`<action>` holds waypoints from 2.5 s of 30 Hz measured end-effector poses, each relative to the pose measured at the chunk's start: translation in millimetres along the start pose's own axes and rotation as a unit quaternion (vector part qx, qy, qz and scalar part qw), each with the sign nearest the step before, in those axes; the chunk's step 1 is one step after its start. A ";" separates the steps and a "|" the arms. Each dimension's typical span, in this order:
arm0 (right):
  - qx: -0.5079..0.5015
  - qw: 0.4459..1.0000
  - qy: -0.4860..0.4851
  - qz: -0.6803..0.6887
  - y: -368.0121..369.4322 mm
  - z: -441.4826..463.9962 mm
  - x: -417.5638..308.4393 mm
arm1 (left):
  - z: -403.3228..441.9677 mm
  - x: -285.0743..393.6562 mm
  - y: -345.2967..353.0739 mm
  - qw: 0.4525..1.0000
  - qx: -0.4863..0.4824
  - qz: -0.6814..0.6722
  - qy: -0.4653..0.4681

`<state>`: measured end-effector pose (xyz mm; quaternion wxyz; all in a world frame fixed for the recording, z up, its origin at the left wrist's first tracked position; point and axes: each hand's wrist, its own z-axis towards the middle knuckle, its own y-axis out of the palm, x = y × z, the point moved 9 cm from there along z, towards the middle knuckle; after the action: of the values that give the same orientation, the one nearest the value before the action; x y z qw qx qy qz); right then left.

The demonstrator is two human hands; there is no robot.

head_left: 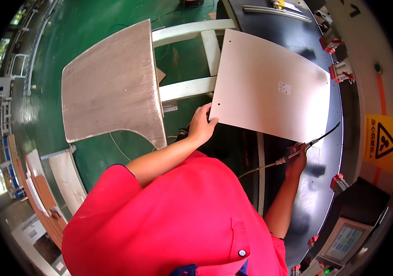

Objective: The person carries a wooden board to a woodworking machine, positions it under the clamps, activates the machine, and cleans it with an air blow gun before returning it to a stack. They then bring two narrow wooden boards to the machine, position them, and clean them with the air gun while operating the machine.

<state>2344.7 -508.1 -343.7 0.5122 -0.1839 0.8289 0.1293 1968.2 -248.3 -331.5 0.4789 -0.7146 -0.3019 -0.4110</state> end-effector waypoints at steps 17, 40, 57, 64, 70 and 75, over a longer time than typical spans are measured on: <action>-0.027 0.999 0.023 0.034 30.2 56.5 -10.4 | -49.0 -32.8 23.0 0.946 -0.202 -0.180 -0.176; 0.043 0.994 -0.026 0.094 77.9 89.9 -25.3 | 81.3 63.3 55.7 0.938 -0.207 -0.247 -0.125; 0.023 0.993 -0.012 0.117 106.8 110.2 -65.9 | 128.0 95.0 117.0 0.911 -0.276 -0.292 -0.096; -0.015 0.989 -0.010 0.150 104.7 135.3 -45.1 | 125.8 111.6 108.7 0.902 -0.265 -0.318 -0.123; -0.012 0.988 -0.013 0.154 115.7 139.9 -59.5 | 136.7 114.3 109.0 0.911 -0.262 -0.299 -0.109; -0.017 0.985 0.014 0.171 116.7 147.3 -50.2 | 145.6 111.3 108.6 0.913 -0.272 -0.288 -0.096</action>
<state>2432.2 -335.2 -360.8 0.4675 -0.0497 0.8532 0.2260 2154.6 -147.3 -311.0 0.0956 -0.7350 -0.4155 -0.5272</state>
